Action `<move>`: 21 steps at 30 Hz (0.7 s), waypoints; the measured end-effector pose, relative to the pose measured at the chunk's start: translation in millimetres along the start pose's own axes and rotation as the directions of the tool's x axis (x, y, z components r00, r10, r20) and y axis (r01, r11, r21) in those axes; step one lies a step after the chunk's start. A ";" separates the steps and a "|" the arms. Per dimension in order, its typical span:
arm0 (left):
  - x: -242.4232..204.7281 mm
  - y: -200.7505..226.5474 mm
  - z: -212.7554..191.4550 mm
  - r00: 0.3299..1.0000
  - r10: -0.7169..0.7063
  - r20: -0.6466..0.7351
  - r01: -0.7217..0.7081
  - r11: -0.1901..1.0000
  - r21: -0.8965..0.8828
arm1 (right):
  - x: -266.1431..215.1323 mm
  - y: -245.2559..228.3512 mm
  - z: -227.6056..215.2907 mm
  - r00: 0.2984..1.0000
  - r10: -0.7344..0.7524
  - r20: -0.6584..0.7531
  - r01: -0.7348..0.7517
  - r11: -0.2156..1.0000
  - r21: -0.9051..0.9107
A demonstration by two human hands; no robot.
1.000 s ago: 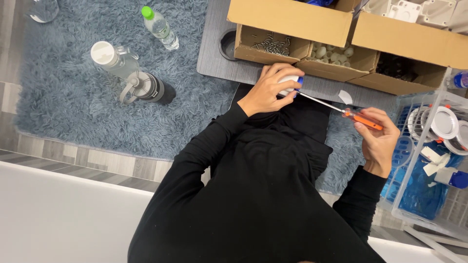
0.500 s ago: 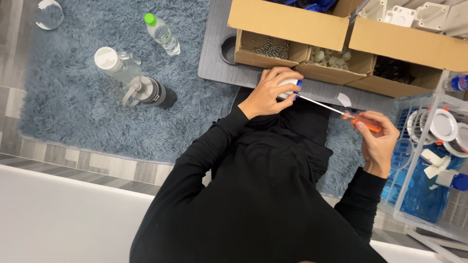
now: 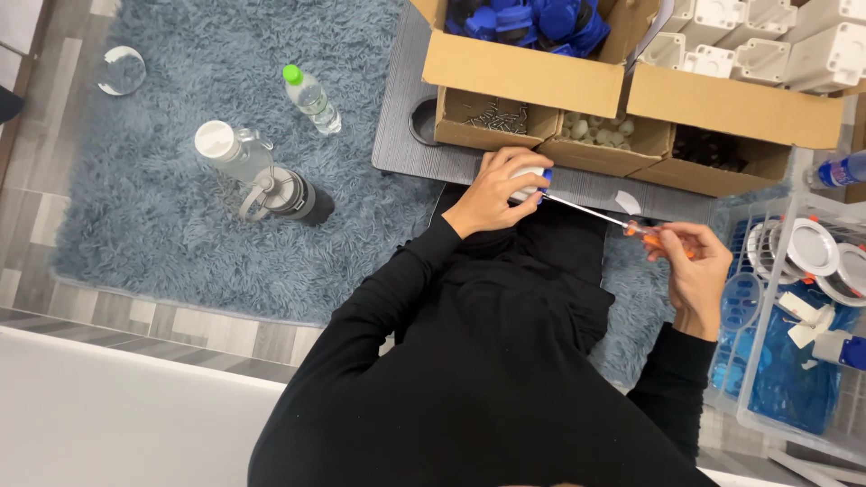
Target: Assembling or disassembling small electrical components using a screwdriver while sitting on the floor
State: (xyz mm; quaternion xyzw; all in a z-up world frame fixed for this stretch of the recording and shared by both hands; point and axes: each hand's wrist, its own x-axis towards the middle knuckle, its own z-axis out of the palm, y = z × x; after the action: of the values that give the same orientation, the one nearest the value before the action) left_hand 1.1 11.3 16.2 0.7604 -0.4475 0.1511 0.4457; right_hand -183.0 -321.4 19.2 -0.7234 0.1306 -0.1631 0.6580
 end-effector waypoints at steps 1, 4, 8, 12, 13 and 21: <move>-0.3 -0.2 0.3 1.000 -0.002 0.000 0.002 1.000 0.003 | -0.2 0.5 -2.8 0.999 -0.032 0.028 0.031 0.999 0.028; -0.4 0.3 0.0 1.000 -0.009 0.008 0.009 1.000 0.003 | -1.8 1.1 -4.8 0.998 -0.051 0.039 0.047 0.996 0.080; -0.7 0.0 0.9 1.000 -0.008 0.000 0.008 1.000 -0.004 | -0.4 -5.4 -3.1 0.991 -0.113 0.074 0.113 0.994 -0.003; -1.3 -0.2 1.2 1.000 -0.010 0.006 0.010 1.000 -0.002 | -1.8 -15.6 9.0 0.997 0.017 0.079 -0.009 0.995 -0.104; -1.5 -0.8 1.3 1.000 -0.016 0.015 0.016 1.000 -0.003 | -3.0 -19.0 15.4 0.988 0.150 0.028 -0.148 0.986 -0.080; -1.3 -0.4 1.8 1.000 -0.017 0.012 0.017 1.000 -0.006 | -3.1 -4.6 1.2 0.999 0.000 0.050 0.000 1.000 0.014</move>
State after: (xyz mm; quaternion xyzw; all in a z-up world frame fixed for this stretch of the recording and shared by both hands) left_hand 0.4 10.6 14.2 0.7637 -0.4443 0.1416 0.4464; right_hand -185.4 -318.6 23.5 -0.7228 0.1131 -0.1458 0.6660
